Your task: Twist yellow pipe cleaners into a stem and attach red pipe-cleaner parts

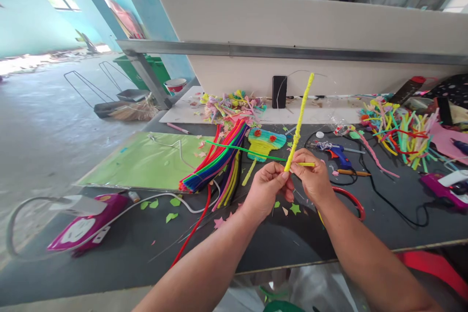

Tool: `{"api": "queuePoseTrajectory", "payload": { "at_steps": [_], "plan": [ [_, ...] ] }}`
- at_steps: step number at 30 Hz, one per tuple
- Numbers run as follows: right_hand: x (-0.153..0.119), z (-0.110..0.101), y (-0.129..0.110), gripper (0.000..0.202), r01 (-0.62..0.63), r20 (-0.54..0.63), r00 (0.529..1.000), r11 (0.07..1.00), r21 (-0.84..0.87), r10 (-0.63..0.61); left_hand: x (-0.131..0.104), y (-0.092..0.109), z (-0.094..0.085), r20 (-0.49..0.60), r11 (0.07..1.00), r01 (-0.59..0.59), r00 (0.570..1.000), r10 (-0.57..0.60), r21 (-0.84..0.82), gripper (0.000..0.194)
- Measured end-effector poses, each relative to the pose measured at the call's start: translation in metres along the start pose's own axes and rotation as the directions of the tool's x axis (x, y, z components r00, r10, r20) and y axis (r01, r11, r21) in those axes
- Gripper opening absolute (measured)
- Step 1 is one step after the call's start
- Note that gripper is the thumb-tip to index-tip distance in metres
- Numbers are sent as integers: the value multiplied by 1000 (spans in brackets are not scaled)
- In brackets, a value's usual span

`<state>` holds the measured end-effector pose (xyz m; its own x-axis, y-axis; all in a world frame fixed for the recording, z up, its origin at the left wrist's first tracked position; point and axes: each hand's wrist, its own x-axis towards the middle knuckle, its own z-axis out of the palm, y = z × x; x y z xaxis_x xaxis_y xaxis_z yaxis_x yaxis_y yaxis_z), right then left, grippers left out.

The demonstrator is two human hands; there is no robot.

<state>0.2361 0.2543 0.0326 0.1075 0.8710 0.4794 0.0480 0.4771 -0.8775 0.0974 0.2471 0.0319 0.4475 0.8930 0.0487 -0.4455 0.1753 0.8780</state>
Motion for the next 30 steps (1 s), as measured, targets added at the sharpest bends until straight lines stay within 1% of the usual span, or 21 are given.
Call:
{"api": "queuePoseTrajectory", "payload": {
  "at_steps": [5,8,11,13,15,17,20,22,24,26,30],
  "plan": [
    [0,1,0,11,-59,35,998,997,56,57,0,0,0,-34,999,-31,999,33,39,27],
    [0,3,1,10,-34,36,999,999,25,33,0,-1,-1,-68,994,-61,995,67,87,25],
    [-2,4,4,8,21,-6,1000,996,-87,-22,0,-6,0,-127,974,-91,985,119,206,23],
    [-3,5,6,8,37,-28,999,988,-149,-42,0,-10,0,-182,944,-109,968,172,311,23],
    [-3,5,8,7,26,-42,999,991,-129,-32,-1,-12,2,-205,925,-114,958,199,362,23],
    [-2,3,9,6,-6,-54,999,1000,-14,5,-2,-9,5,-163,945,-99,974,156,311,23],
    [1,0,7,4,-71,-32,997,984,164,77,-4,1,8,-13,992,-32,999,34,121,24],
    [3,-2,4,4,-102,8,995,974,204,103,-4,8,8,76,1000,29,997,-30,11,27],
    [3,-3,1,5,-118,44,993,971,206,111,-4,12,7,132,995,85,988,-77,-53,27],
    [3,-3,-1,4,-120,58,992,972,204,111,-3,13,4,156,991,114,983,-101,-75,24],
    [2,-1,-2,5,-87,68,995,983,163,77,-1,11,0,128,992,105,987,-95,-71,22]
  ]
}}
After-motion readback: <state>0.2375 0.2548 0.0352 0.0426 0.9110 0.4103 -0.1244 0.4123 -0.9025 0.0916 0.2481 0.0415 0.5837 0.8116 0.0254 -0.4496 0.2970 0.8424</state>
